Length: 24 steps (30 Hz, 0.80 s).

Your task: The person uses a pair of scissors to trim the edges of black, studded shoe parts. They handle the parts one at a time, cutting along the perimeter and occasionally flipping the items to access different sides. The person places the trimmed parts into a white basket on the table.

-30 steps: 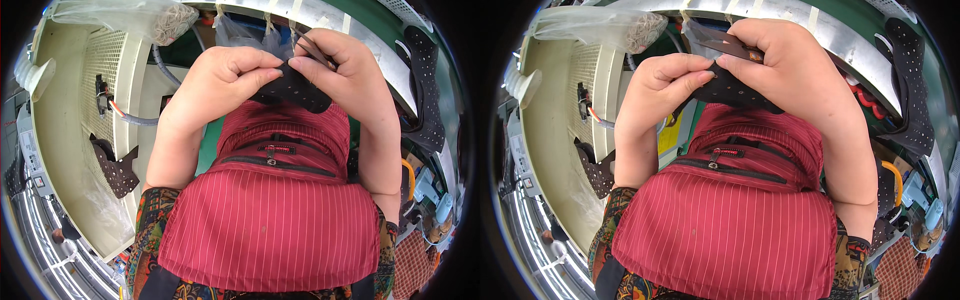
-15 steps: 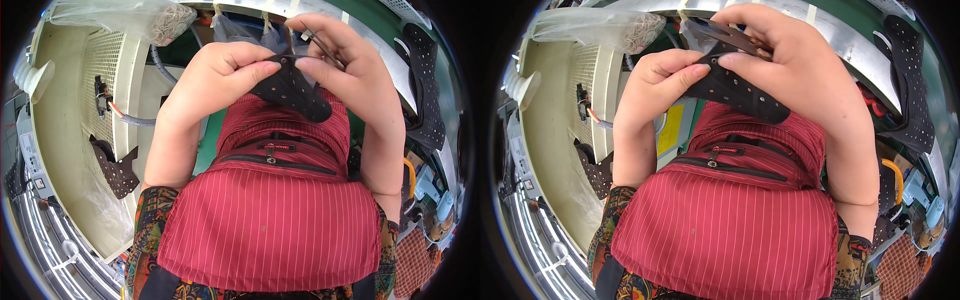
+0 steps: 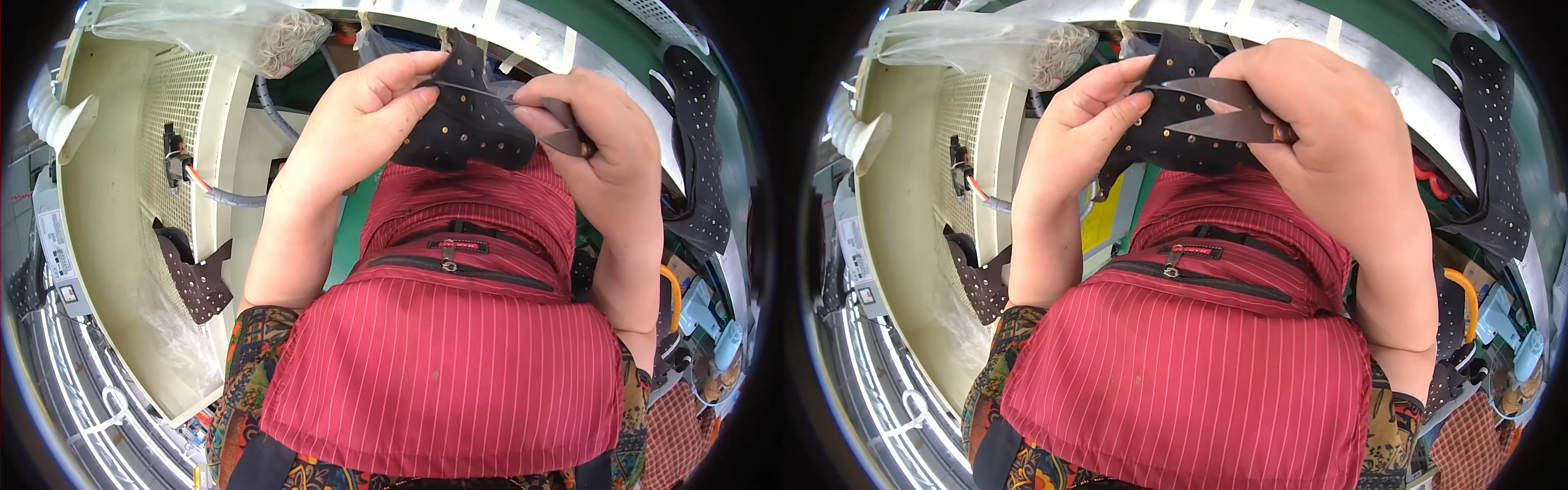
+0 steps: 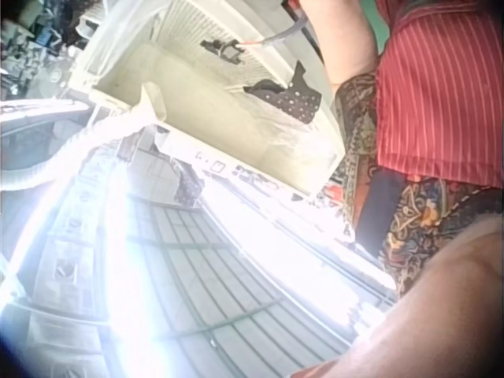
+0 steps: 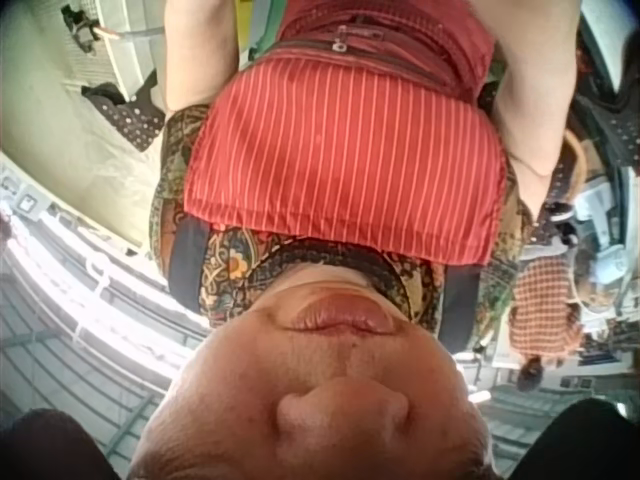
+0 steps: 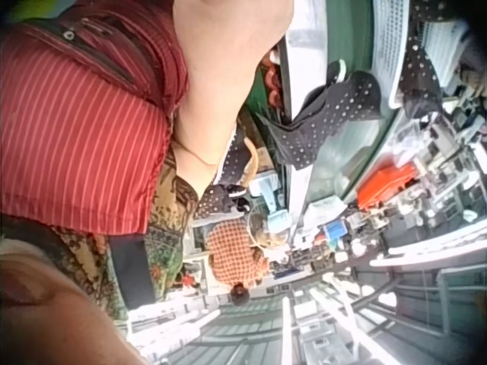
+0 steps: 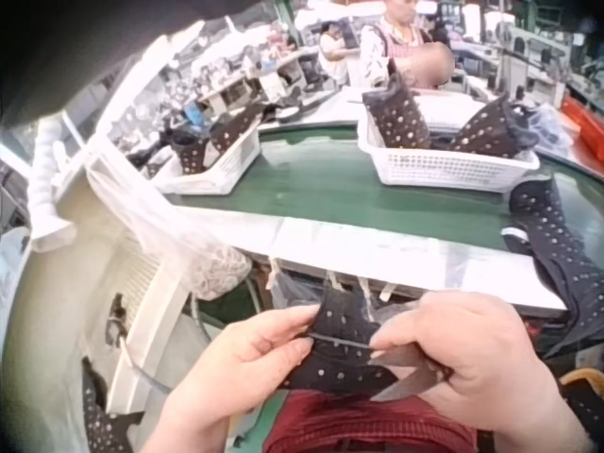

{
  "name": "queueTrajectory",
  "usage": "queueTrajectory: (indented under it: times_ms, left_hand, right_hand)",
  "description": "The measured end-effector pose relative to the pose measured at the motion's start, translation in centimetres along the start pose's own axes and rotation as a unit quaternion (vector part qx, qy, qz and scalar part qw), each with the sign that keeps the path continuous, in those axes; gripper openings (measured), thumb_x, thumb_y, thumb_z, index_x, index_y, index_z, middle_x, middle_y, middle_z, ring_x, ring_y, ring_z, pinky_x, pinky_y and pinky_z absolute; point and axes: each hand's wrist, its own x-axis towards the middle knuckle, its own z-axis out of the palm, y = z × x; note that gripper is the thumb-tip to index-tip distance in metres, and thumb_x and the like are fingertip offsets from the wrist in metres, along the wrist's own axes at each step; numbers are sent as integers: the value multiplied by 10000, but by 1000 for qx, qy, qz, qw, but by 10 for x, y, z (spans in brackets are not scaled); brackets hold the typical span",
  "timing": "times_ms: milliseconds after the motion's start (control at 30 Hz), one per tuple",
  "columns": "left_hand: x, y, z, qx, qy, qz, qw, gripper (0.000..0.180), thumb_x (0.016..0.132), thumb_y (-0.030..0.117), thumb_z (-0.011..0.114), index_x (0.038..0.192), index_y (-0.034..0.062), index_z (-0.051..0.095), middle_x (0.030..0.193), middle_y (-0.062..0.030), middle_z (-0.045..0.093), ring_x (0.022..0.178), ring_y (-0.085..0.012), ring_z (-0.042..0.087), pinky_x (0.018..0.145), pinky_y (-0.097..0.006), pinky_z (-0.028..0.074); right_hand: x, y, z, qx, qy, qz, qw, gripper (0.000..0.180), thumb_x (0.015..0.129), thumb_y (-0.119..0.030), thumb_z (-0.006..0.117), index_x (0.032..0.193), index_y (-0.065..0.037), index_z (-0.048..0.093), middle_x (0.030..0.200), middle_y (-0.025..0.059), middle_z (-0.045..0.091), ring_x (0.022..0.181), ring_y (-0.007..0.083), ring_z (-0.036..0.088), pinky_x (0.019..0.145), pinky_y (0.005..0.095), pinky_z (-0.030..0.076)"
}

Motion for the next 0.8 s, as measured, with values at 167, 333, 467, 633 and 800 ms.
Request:
queueTrajectory:
  times_ms: [167,333,467,633,800]
  left_hand:
    - [-3,5,4,4,-75,-4,997,341,881,-9,528,1222,-22,539,1097,-76,629,988,-115,586,866,-243,465]
    - [-6,8,8,-8,-93,1,996,368,863,-31,521,1231,-32,529,1118,-94,622,1023,-131,578,899,-258,452]
    - [-7,6,10,-42,-95,-2,995,351,876,-20,501,1223,-5,550,1085,-54,625,996,-98,562,883,-245,447]
    - [-9,4,8,-49,-112,6,992,368,880,-23,495,1245,0,532,1132,-68,607,1031,-110,551,906,-250,433]
    - [-11,6,7,-38,-118,33,992,371,856,-33,501,1226,-31,524,1133,-99,608,1044,-145,568,916,-270,438]
  right_hand:
    - [8,7,-6,-3,43,7,999,75,812,-41,647,863,6,619,682,-7,516,618,71,460,550,212,356]
    - [12,6,-7,60,17,138,988,69,832,-43,627,873,11,617,679,-37,520,609,30,431,544,186,342]
    - [11,13,-2,63,25,121,990,69,832,-45,628,874,9,619,698,-34,544,634,22,455,562,178,360]
    - [10,19,3,88,16,140,986,84,836,-56,629,886,9,607,720,-34,556,658,18,465,575,176,368]
    - [10,24,6,196,-23,175,965,93,859,-97,614,892,-14,589,722,-39,560,619,4,429,528,167,327]
